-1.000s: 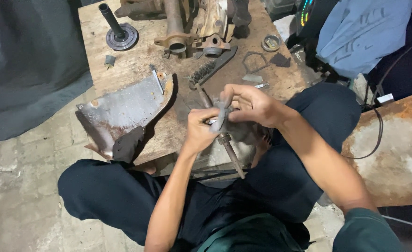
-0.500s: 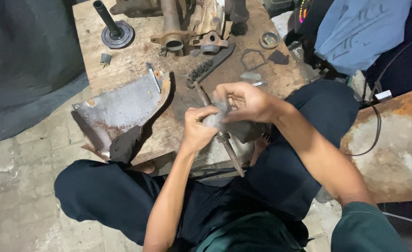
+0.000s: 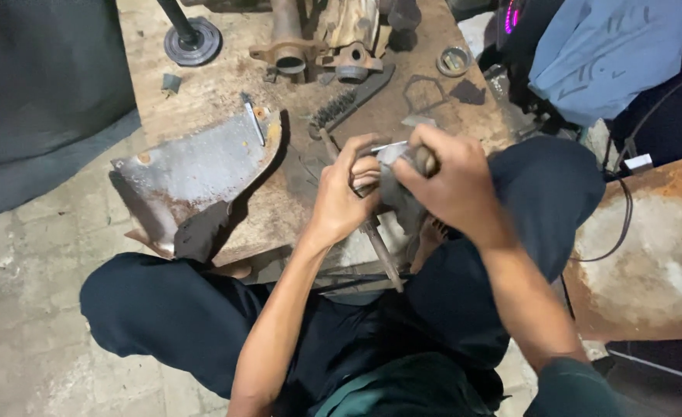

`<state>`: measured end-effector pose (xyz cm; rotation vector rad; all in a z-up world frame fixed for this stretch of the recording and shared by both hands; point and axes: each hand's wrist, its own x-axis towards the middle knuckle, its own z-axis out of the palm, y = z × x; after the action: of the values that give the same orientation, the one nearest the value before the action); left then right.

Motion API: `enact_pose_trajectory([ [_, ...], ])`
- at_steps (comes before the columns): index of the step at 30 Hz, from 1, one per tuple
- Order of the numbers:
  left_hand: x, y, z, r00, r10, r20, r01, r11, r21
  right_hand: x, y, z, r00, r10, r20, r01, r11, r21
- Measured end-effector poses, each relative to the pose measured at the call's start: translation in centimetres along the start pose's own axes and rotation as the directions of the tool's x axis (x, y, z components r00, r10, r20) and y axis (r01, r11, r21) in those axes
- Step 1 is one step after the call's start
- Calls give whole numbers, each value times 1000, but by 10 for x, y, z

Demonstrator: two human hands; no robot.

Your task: The person scrubs a metal shaft with a white stick, then wipes the shaft and attached discs with a grey cloth. The person rotates the shaft to clean different sections.

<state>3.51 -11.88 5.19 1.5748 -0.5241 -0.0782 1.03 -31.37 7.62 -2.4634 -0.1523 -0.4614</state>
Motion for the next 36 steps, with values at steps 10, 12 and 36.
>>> enact_pose_trajectory([
  [10, -1, 10, -23, 991, 44, 125, -24, 987, -158, -23, -35, 42, 956, 85, -280, 4, 953, 303],
  [12, 0, -17, -29, 996, 53, 65, -29, 947, -319, -24, -36, 50, 951, 119, -287, 70, 818, 571],
  [36, -1, -32, -38, 944, 323, -64, -241, 811, 532, 22, -48, 61, 895, 26, -445, 196, 873, 446],
])
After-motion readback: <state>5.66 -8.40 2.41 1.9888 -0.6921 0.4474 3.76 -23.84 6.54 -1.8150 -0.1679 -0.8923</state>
